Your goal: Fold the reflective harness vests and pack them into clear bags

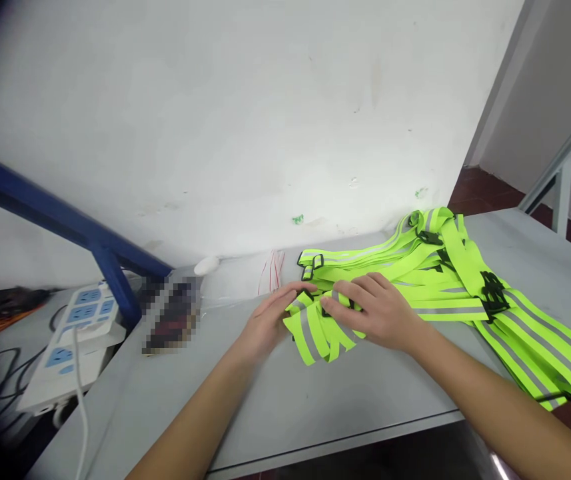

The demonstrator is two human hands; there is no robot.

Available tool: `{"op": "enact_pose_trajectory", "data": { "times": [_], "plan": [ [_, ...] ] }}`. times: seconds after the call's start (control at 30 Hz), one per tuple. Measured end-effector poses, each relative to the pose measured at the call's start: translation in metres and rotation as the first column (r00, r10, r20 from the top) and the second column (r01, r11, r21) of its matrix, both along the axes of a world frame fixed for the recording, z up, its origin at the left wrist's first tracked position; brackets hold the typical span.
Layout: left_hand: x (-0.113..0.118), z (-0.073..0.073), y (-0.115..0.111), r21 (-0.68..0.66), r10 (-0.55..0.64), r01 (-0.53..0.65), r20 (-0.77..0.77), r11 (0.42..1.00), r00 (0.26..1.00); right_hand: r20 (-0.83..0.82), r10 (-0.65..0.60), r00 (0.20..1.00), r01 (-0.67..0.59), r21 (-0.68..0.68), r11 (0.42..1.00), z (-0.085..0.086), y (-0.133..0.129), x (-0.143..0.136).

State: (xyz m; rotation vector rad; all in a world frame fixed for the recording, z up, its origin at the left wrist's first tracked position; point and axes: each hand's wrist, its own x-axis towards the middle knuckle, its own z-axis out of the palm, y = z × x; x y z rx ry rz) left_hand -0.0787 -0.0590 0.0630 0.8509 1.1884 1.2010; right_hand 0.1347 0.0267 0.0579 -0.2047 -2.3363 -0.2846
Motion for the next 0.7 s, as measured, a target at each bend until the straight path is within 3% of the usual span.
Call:
{"op": "enact_pose_trajectory", "data": {
  "times": [0.17,0.3,0.5,0.6,0.7],
  "plan": [
    [0.003,-0.006,0.001,-0.093,-0.045,0.062,0.175,0.994,0.983,-0.016,0.042,0.999,-0.043,-0.013,0.999,-0.003,-0.005,-0.001],
    [-0.001,-0.005,-0.001,-0.048,-0.13,0.143,0.217,0.989,0.967,-0.023,0.077,0.997,-0.078,-0.028,0.997,-0.004,-0.006,-0.001],
    [-0.017,0.002,-0.009,-0.011,-0.256,0.265,0.219,0.964,0.941,-0.073,0.138,0.988,-0.152,-0.238,0.959,-0.012,-0.004,0.001],
    [-0.02,0.001,-0.011,0.014,-0.279,0.282,0.212,0.959,0.937,-0.132,0.168,0.977,-0.207,-0.388,0.898,-0.013,-0.008,0.0],
    [-0.018,-0.002,-0.01,0.071,-0.286,0.277,0.186,0.958,0.94,-0.195,0.213,0.957,-0.288,-0.589,0.755,-0.009,-0.012,-0.002]
  ]
}}
